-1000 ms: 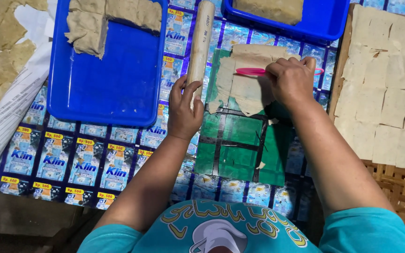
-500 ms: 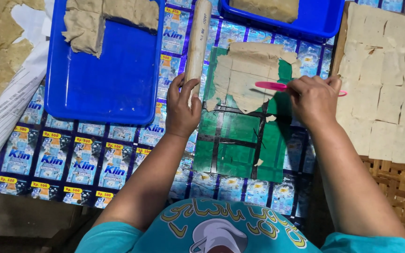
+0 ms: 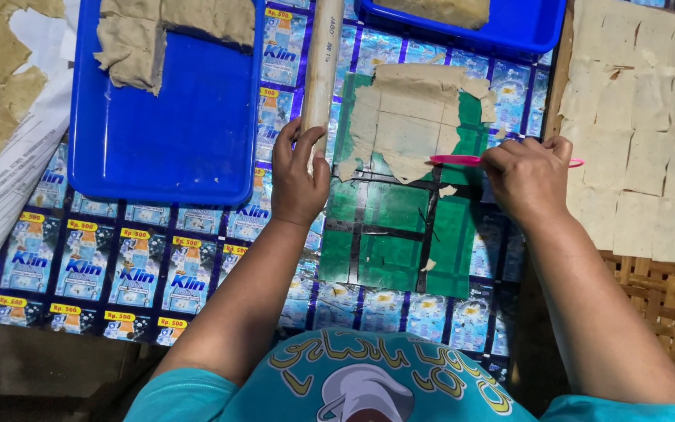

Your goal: Use a rolling pin to flatten dough and then a plastic scraper to cut it into small rectangular squares.

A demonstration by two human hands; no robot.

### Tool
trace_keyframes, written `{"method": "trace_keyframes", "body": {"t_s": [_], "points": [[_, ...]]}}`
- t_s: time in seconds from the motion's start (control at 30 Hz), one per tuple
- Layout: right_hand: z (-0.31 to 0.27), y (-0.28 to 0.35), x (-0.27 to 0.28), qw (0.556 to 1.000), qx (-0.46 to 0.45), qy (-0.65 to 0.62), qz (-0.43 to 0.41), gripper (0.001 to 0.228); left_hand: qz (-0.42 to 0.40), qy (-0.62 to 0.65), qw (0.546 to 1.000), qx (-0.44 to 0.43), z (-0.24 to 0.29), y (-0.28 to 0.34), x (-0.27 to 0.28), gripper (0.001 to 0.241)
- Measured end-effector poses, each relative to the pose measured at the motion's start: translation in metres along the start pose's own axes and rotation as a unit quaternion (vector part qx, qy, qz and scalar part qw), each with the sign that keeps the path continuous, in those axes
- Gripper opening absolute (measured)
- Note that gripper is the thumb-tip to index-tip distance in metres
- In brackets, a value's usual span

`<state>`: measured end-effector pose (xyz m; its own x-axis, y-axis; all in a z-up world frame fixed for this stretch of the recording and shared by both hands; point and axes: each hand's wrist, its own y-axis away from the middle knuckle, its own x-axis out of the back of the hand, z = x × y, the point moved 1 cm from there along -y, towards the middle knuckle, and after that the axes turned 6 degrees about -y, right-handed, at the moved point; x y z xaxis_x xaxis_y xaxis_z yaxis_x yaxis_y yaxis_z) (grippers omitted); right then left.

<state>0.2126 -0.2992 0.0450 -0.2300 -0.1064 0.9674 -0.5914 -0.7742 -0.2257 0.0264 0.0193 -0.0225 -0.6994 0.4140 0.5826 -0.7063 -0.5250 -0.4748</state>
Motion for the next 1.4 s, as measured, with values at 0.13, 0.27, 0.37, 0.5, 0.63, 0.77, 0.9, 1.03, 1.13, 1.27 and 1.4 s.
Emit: {"method": "trace_keyframes", "body": {"t_s": [0.13,0.27,0.37,0.5,0.63,0.77,0.9,1.03,1.13,1.27,1.4], "points": [[-0.006,-0.006,0.001,1.0,0.008,0.003,0.007,0.011,0.006,0.001,1.0,-0.002,0.0,0.0,0.0,0.039],[-0.016,-0.014,0.002,0.999,0.017,-0.018,0.024,0.013,0.004,0.008,1.0,0.0,0.002,-0.001,0.002,0.038],[-0.023,-0.018,-0.002,0.999,0.021,-0.03,0.031,0.013,0.005,0.007,1.0,-0.001,0.0,-0.001,0.001,0.038],[-0.03,-0.026,-0.006,0.997,0.037,-0.05,0.044,0.011,0.001,0.009,1.0,0.003,0.003,-0.002,0.004,0.037],[-0.041,-0.032,-0.009,0.996,0.037,-0.067,0.041,0.01,-0.004,0.01,1.0,0.004,0.003,-0.002,0.005,0.038],[-0.053,-0.039,-0.016,0.996,0.037,-0.078,0.037,0.01,-0.008,0.016,1.0,0.008,0.003,-0.002,0.005,0.037],[-0.069,-0.046,-0.025,0.994,0.029,-0.101,0.017,0.019,-0.007,0.017,1.0,0.011,0.004,-0.003,0.006,0.037],[-0.09,-0.047,-0.012,0.995,0.012,-0.095,0.002,0.012,-0.01,0.011,1.0,0.013,0.007,-0.003,0.009,0.037],[-0.079,-0.031,-0.005,0.988,-0.074,-0.123,-0.061,0.01,-0.009,0.012,1.0,0.009,0.006,-0.005,0.008,0.037],[-0.071,0.002,0.034,0.978,-0.181,-0.085,-0.059,0.032,-0.005,0.011,1.0,0.008,0.003,-0.003,0.005,0.038],[-0.077,0.032,0.056,0.948,-0.255,-0.079,-0.176,0.046,-0.008,0.009,1.0,0.013,0.004,-0.002,0.003,0.039]]}}
